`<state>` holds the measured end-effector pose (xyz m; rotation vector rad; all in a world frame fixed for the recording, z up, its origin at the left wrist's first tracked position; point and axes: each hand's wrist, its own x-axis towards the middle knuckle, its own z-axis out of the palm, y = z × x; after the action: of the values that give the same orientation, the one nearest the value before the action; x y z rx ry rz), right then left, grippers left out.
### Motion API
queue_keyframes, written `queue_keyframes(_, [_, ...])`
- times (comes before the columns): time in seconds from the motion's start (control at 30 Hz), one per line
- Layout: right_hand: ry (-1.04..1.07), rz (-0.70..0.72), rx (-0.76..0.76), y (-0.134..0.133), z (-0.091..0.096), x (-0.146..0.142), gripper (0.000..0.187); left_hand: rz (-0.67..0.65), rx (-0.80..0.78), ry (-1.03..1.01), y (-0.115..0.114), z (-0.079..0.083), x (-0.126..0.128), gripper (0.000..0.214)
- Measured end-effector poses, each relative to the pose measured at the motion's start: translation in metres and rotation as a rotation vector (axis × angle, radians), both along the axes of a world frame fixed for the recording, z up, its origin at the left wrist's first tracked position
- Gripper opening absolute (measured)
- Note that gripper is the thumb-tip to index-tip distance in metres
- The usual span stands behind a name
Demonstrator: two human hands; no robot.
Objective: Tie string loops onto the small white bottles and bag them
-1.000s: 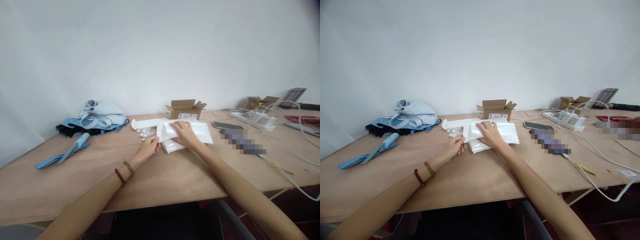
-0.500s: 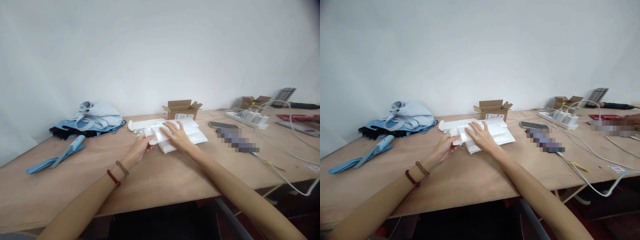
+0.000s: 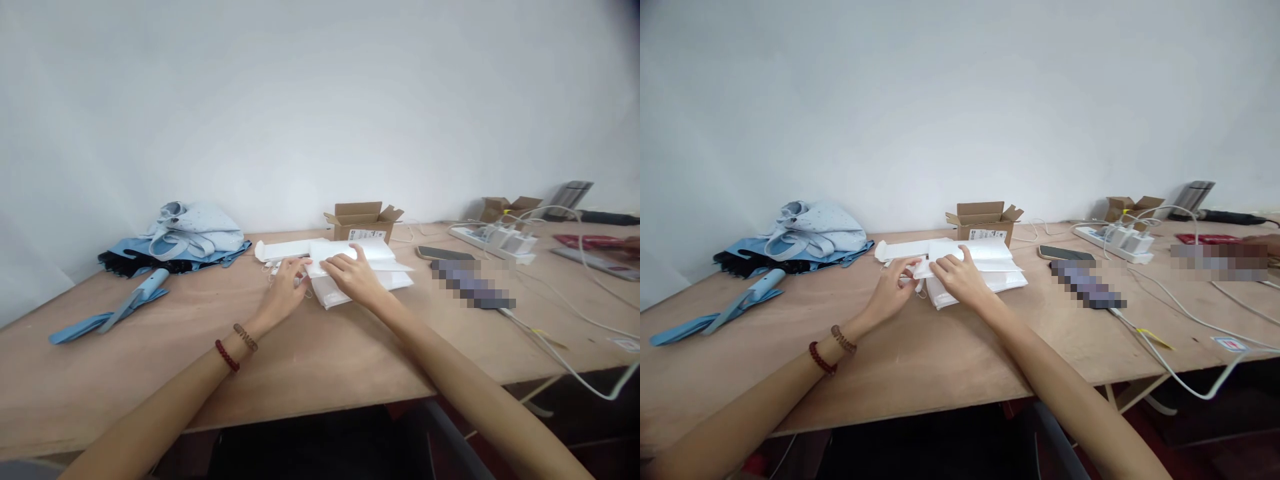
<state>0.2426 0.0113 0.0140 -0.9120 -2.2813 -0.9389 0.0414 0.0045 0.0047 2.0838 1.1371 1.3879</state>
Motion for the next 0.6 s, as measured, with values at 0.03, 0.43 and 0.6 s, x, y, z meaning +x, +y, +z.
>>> queue_keyframes(0.03, [0.005,0.001,-0.002,0.0,0.001,0.001,0.032,0.002,0.045,0.051,-0.002,0.001,0.003,0.032])
queue_keyframes(0.43, [0.337,-0.187,-0.148,0.021,0.002,0.025,0.029,-0.116,-0.674,-0.449,0.011,0.003,0.037,0.021])
queue_keyframes(0.6, [0.246,-0.289,-0.348,0.031,-0.01,0.026,0.036,0.102,-0.609,-0.313,0.051,0.018,-0.004,0.017])
